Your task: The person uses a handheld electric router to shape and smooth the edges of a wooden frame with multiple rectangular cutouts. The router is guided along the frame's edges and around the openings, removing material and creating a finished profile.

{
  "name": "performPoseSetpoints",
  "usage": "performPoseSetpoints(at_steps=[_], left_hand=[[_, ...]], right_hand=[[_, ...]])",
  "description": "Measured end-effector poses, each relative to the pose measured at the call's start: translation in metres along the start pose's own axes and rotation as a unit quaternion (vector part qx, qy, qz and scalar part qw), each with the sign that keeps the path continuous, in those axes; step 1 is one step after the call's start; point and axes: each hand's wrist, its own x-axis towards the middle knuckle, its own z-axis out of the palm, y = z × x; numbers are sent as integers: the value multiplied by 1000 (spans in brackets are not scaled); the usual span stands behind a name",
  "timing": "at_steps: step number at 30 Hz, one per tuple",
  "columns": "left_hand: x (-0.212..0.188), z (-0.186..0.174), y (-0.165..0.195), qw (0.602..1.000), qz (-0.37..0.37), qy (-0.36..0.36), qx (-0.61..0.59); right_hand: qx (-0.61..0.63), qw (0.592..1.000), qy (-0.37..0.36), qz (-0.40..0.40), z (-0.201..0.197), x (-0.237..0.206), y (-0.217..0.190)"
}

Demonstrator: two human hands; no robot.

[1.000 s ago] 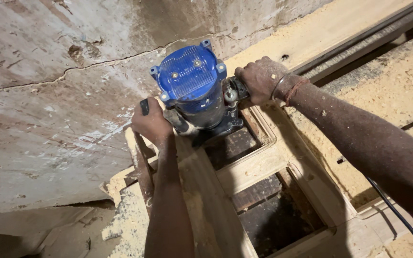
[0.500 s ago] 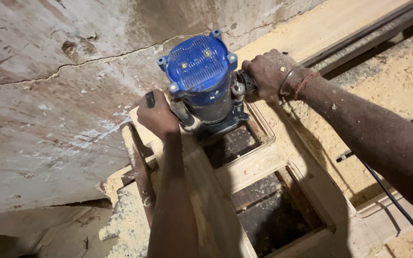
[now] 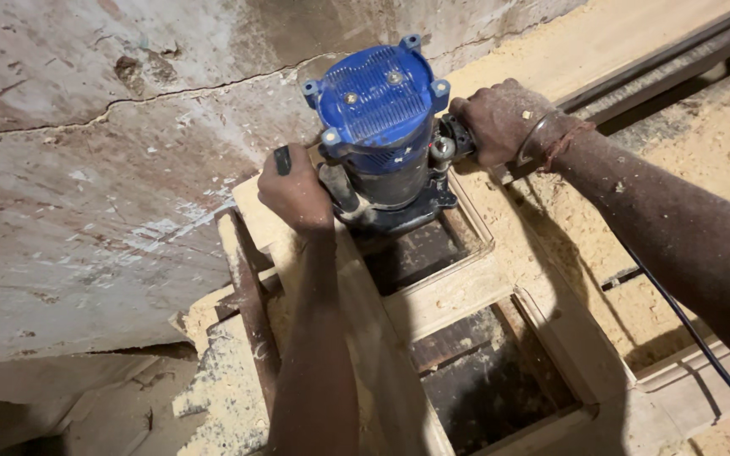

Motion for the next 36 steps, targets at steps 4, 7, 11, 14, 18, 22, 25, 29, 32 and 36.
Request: performPoseSetpoints(at_steps=[4,7,11,14,18,22,25,29,32,36], left_hand=[[-2,2,3,1000,-18,-7,-10],[-4,4,6,1000,-27,-5,-2],[-7,7,10,999,-35,3,9],[-9,9,13,999,-30,2,44],[-13,12,18,997,-48,-15,62],[-14,14,22,995,-48,-26,80],[-16,14,25,994,-52,-38,85],[-17,17,28,994,-63,-48,82],[-16,21,30,987,-55,-50,144],[-17,23,30,988,-68,-58,127]], right_hand=[[9,999,28,-28,0,-2,2],[-17,1000,16,-20,-1,-3,4],[4,1000,-5,-9,-5,-5,6],[6,1000,-8,-8,-6,-8,9],[-44,999,-19,22,-5,-9,12],[-23,1000,15,3,-1,-13,18],[-1,999,34,-14,1,-17,22],[-26,1000,10,13,0,-18,23],[-30,999,-12,44,1,-18,27],[-29,999,26,-1,6,-14,35]])
